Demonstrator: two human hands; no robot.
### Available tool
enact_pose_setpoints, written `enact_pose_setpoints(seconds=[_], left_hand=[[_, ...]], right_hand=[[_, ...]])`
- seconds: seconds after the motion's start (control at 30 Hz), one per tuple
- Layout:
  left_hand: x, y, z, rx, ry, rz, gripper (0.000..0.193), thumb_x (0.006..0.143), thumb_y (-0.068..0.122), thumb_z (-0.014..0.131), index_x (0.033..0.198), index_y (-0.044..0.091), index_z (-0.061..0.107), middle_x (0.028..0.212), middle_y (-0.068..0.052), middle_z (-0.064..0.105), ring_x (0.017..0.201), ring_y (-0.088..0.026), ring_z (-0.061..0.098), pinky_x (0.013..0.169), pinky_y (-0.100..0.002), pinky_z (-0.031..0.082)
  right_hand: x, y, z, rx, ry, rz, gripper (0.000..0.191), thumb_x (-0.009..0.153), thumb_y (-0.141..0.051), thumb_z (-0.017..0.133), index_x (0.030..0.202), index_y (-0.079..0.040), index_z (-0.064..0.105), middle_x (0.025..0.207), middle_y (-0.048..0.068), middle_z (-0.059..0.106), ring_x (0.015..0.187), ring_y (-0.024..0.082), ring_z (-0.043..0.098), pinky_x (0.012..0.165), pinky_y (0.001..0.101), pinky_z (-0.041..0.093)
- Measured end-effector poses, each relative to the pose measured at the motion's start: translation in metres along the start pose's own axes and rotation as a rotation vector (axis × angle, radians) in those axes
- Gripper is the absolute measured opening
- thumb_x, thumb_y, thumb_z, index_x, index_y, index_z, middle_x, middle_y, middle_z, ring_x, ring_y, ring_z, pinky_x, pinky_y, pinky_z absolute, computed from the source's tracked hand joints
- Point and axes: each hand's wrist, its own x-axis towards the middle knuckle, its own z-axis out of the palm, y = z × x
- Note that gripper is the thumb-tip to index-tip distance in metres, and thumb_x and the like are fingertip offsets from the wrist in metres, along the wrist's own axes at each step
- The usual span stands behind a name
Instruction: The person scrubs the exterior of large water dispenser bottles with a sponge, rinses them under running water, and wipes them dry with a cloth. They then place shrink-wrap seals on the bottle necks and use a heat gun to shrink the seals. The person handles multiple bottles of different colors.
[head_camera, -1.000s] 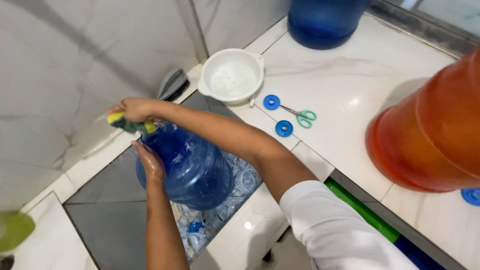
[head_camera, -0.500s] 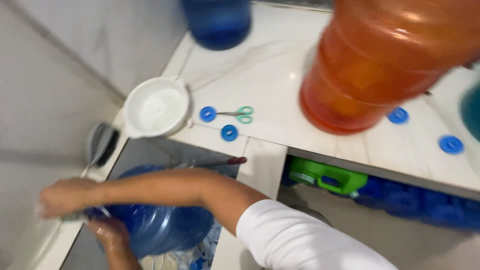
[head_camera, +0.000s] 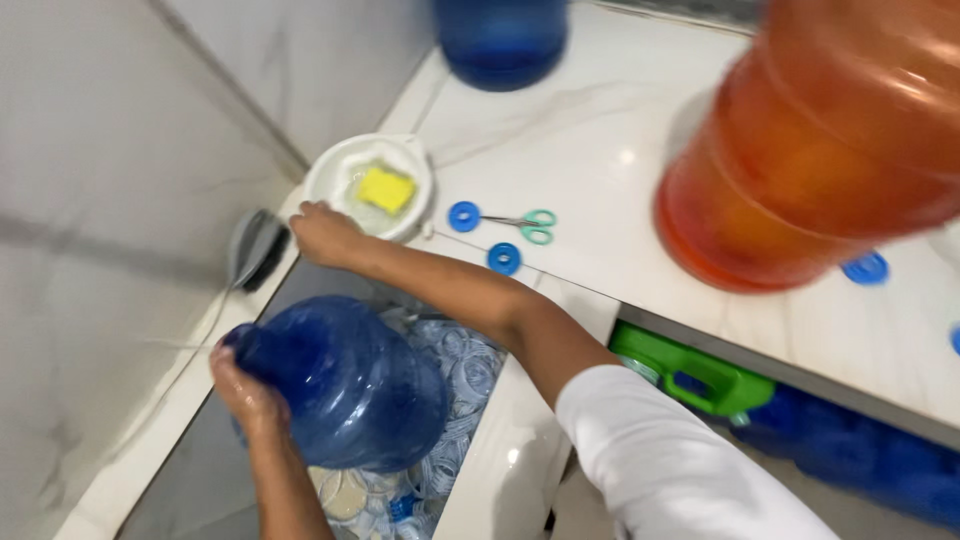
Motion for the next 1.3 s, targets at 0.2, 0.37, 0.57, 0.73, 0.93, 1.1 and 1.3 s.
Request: enact_pose_setpoints(seconds=[0.2, 0.37, 0.57, 0.73, 0.93, 1.1, 1.3], left_hand=[[-0.015, 0.016, 0.004, -0.002, -0.002, 0.131, 0.040, 0.113, 0.040, 0.038, 0.128, 0.008, 0.057, 0.121, -0.006, 0.060, 0.119, -0.018, 0.053, 0.111, -0.035, 0.039], [-0.022, 0.036, -0.013, 0.264, 0.057, 0.059, 0.058, 0.104, 0.050, 0.039, 0.141, 0.007, 0.053, 0.143, -0.011, 0.054, 0.137, -0.025, 0.047, 0.116, -0.039, 0.034], [-0.021, 0.045, -0.020, 0.310, 0.018, -0.129, 0.079, 0.103, 0.061, 0.033, 0.156, 0.003, 0.036, 0.162, -0.018, 0.038, 0.151, -0.028, 0.032, 0.122, -0.037, 0.022], [-0.020, 0.028, -0.017, 0.515, 0.020, -0.243, 0.087, 0.105, 0.065, 0.012, 0.155, -0.002, 0.037, 0.156, -0.027, 0.044, 0.150, -0.036, 0.036, 0.123, -0.040, 0.025], [-0.023, 0.004, -0.007, 0.958, 0.035, 0.156, 0.069, 0.110, 0.043, 0.017, 0.153, -0.006, 0.041, 0.155, -0.032, 0.045, 0.148, -0.045, 0.040, 0.123, -0.047, 0.028], [-0.073, 0.011, -0.031, 0.836, -0.125, 0.028, 0.059, 0.106, 0.038, 0.039, 0.150, 0.000, 0.042, 0.150, -0.027, 0.048, 0.138, -0.047, 0.039, 0.114, -0.046, 0.031], [-0.135, 0.026, -0.149, 0.571, 0.495, -0.072, 0.063, 0.102, 0.050, 0.051, 0.143, 0.004, 0.060, 0.143, -0.017, 0.066, 0.130, -0.029, 0.063, 0.111, -0.038, 0.047]], right_hand=[[0.033, -0.112, 0.064, 1.303, -0.475, 0.083, 0.050, 0.103, -0.043, 0.060, 0.080, 0.001, 0.065, 0.066, 0.006, 0.061, 0.050, 0.015, 0.057, 0.043, 0.0329, 0.048], [0.048, -0.138, 0.081, 1.229, -0.580, 0.107, 0.034, 0.092, -0.022, 0.045, 0.121, -0.005, 0.050, 0.095, 0.004, 0.061, 0.075, 0.022, 0.076, 0.059, 0.0404, 0.066], [0.067, -0.122, 0.057, 0.938, -0.867, 0.112, 0.020, 0.093, 0.002, 0.053, 0.096, 0.010, 0.071, 0.080, 0.018, 0.076, 0.068, 0.021, 0.078, 0.062, 0.0310, 0.067], [0.063, -0.116, 0.062, 0.494, -0.599, -0.085, 0.034, 0.093, -0.019, 0.064, 0.102, 0.012, 0.075, 0.093, 0.028, 0.075, 0.082, 0.035, 0.073, 0.070, 0.0436, 0.055], [0.011, -0.098, 0.137, 0.630, 0.143, -0.383, 0.063, 0.081, -0.035, 0.089, 0.120, 0.007, 0.063, 0.113, 0.028, 0.065, 0.106, 0.043, 0.065, 0.092, 0.0456, 0.052], [-0.020, -0.099, 0.170, 0.834, 0.243, -0.104, 0.070, 0.084, -0.024, 0.089, 0.137, -0.004, 0.048, 0.111, 0.022, 0.069, 0.102, 0.037, 0.071, 0.091, 0.0435, 0.056], [0.025, -0.144, 0.098, 1.037, 0.290, -0.289, 0.080, 0.093, -0.020, 0.085, 0.148, -0.008, 0.029, 0.102, 0.015, 0.074, 0.094, 0.030, 0.076, 0.087, 0.0397, 0.062]])
